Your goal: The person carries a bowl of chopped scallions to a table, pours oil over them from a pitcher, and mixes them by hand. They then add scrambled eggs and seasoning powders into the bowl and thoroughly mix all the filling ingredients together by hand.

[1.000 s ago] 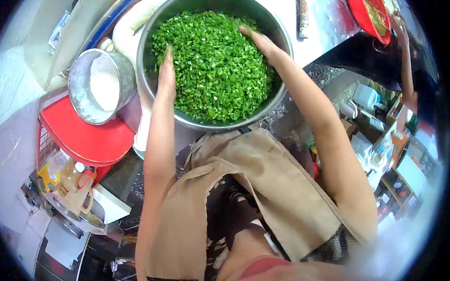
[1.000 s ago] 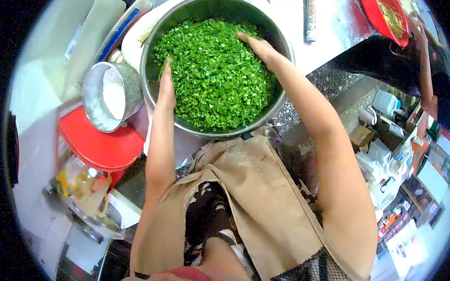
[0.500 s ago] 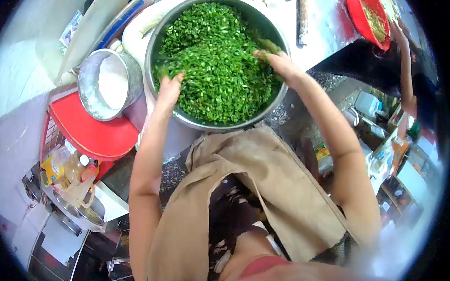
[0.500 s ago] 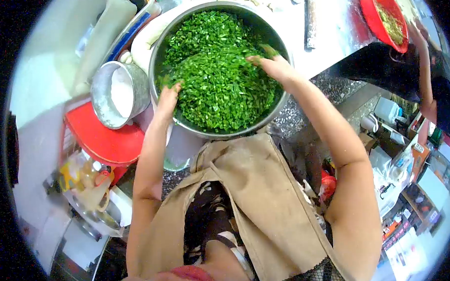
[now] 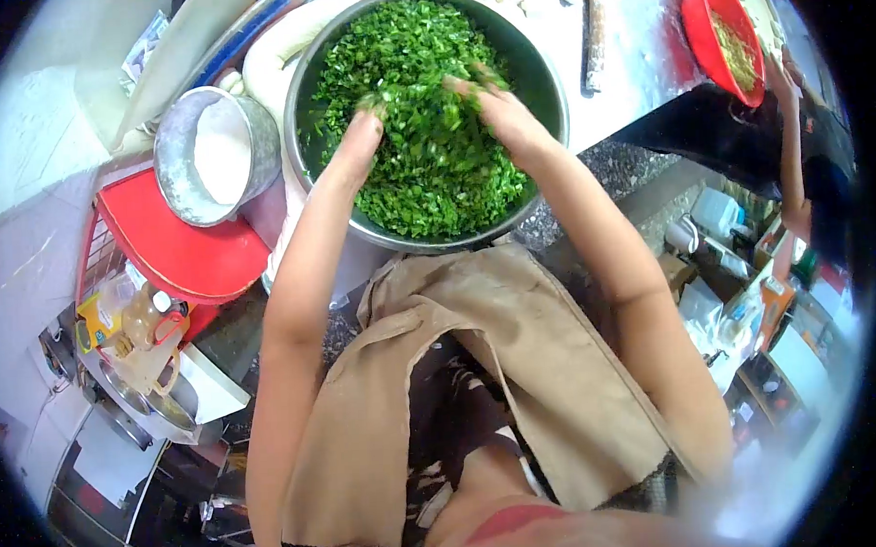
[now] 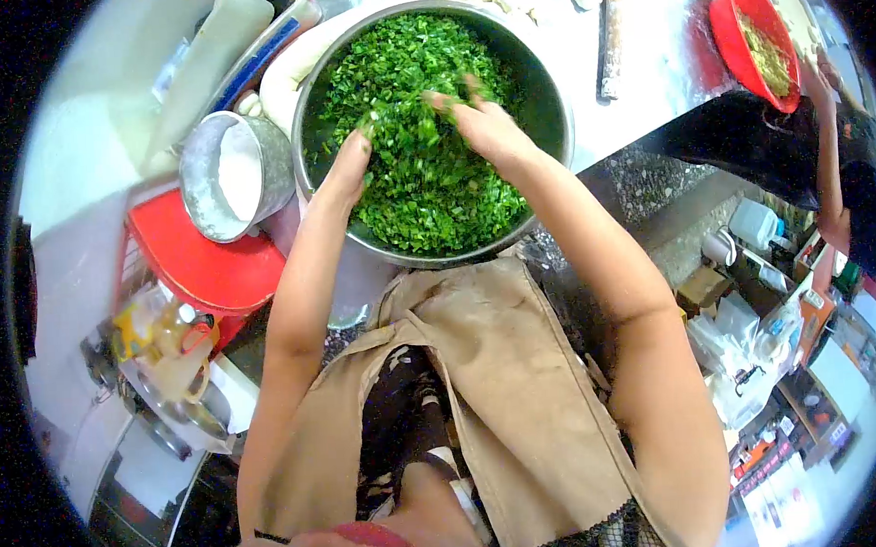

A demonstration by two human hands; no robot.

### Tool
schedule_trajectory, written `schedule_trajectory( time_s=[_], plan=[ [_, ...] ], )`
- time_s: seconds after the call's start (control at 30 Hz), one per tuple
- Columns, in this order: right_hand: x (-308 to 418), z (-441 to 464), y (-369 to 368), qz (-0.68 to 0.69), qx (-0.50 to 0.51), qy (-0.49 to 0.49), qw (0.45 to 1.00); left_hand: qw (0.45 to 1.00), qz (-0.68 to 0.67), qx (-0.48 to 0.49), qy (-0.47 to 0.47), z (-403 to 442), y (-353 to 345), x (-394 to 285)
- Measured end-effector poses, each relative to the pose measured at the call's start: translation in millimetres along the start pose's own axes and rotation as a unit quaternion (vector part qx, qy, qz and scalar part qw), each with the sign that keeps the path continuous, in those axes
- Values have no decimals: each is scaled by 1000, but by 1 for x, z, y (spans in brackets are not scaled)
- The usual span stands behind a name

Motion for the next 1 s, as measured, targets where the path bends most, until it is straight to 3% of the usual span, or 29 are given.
schedule_trajectory(
  time_s=[0.03,0.07,0.1,0.13,0.17,0.2,0.27,0.3,0.33,0.4,0.43,0.47,0.53,0.57,0.6,0.67,0.7,0.73,0.77,0.83,0.87,0.93,1.0],
  plan=[
    [5,-17,10,-73,-44,0,996,981,144,-121,-53,-2,17,4],
    [-12,-25,22,-26,-102,14,994,989,60,-132,8,-7,28,28],
    [-52,-22,30,142,-70,-24,987,986,-29,-151,64,-22,31,40],
    [-79,-16,32,305,-35,-60,950,964,-226,-2,137,-34,18,33],
    [-70,-17,15,359,-57,-70,929,960,-219,-64,165,-35,8,24],
    [-83,-2,4,305,-111,-129,937,946,-270,-38,176,-3,18,49],
    [-110,30,3,354,-120,-175,911,953,-226,-69,188,10,7,40],
    [-129,50,1,372,-50,-140,916,963,-206,-58,165,12,4,36],
    [-80,35,-5,325,-80,-159,929,952,-262,24,156,16,1,35],
    [-73,36,0,326,-9,-63,943,972,-198,57,113,13,3,36],
    [-47,23,-3,310,-57,-54,948,976,-190,89,55,8,-4,25],
    [-26,14,-5,264,-79,-2,961,987,-143,69,-30,0,-11,16],
    [-7,1,-7,222,-58,49,972,980,-195,29,27,-15,-19,8],
    [-3,-12,-2,136,-26,-11,990,990,-129,-40,33,-26,-16,3],
    [15,-31,2,41,-55,61,996,995,-41,-84,23,-28,-6,8],
    [2,-53,15,101,-108,70,987,985,-34,-166,-25,-37,15,18],
    [-16,-53,17,206,-81,-4,975,986,-126,-109,-5,-33,27,34],
    [-43,-49,14,308,-55,-81,946,962,-262,-18,67,-30,17,43],
    [-96,-30,13,318,-177,-118,924,956,-270,-34,111,-13,16,56],
    [-119,10,-12,357,-165,-123,911,948,-234,-69,205,7,7,66],
    [-140,29,-14,408,-128,-120,896,957,-213,-38,192,12,6,71],
    [-94,28,-22,444,-38,-108,889,966,-215,35,138,-4,-8,40],
    [-53,19,-21,347,-47,-21,937,977,-202,36,59,-12,-9,30]
  ],
)
Point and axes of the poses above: each hand's wrist, its own z-axis towards the middle knuckle, its own y-axis out of the back of the hand, x = y × z, the point moved 4 cm from there along z, towards the middle knuckle, and after that the axes turned 14 degrees about y, right-handed, at the moved point
